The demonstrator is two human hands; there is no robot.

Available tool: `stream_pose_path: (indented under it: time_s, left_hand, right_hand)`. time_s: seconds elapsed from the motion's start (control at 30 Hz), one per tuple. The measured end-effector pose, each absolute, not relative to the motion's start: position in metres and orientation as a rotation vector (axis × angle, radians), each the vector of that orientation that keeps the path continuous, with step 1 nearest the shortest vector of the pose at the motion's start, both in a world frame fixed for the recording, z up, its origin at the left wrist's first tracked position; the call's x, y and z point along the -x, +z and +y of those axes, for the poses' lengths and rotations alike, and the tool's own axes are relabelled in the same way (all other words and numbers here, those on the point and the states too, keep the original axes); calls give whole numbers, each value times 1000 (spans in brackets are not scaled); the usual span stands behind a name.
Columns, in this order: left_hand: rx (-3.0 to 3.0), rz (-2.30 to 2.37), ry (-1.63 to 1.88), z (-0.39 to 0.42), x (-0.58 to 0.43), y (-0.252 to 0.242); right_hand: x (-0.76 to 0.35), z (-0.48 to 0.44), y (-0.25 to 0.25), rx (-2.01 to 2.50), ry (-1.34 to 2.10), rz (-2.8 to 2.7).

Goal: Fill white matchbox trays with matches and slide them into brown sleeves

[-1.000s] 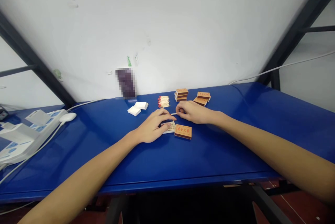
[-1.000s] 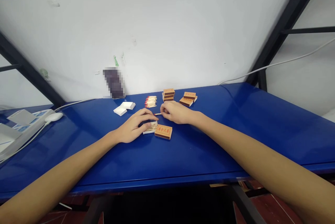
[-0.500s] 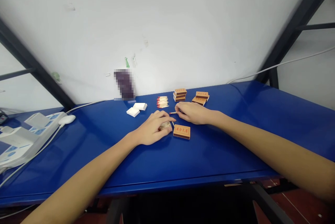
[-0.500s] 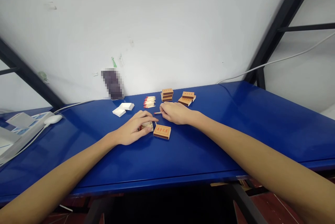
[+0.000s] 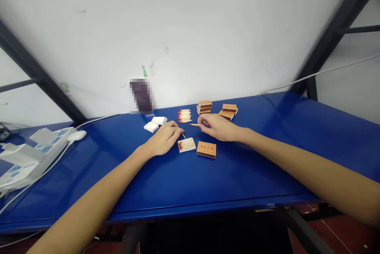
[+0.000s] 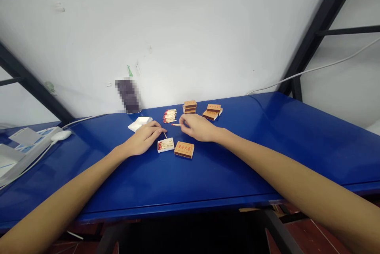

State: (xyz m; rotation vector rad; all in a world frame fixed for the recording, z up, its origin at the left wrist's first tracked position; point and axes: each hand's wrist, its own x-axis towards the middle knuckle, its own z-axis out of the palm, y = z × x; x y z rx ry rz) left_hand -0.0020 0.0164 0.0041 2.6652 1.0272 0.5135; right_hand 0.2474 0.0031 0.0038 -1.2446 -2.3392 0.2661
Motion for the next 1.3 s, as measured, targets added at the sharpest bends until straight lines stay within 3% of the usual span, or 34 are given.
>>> stream_pose_path:
  time_s: [0.13, 0.37, 0.53, 0.77, 1.03, 1.3]
  left_hand:
    - [-2793, 929, 431, 25, 8, 5]
    - [-2910, 944, 410, 24, 7, 8]
    - [-3000, 979, 312, 16, 5, 10]
    - [-2753, 885, 545, 6, 3, 21]
    - [-2645, 765, 463, -6, -6, 20]
    - [-2940, 833, 339, -4, 1, 25]
  right_hand:
    - [-228, -21, 21, 1076, 435, -2279]
    - [-213, -26, 12, 1057, 206, -2521]
    - [-213, -25, 7, 1108, 208, -2523]
    - [-217, -31, 14, 1118, 244, -2441]
    - [-237, -19, 19, 1036, 162, -2299]
    - [-240, -38, 43, 1099, 284, -2597]
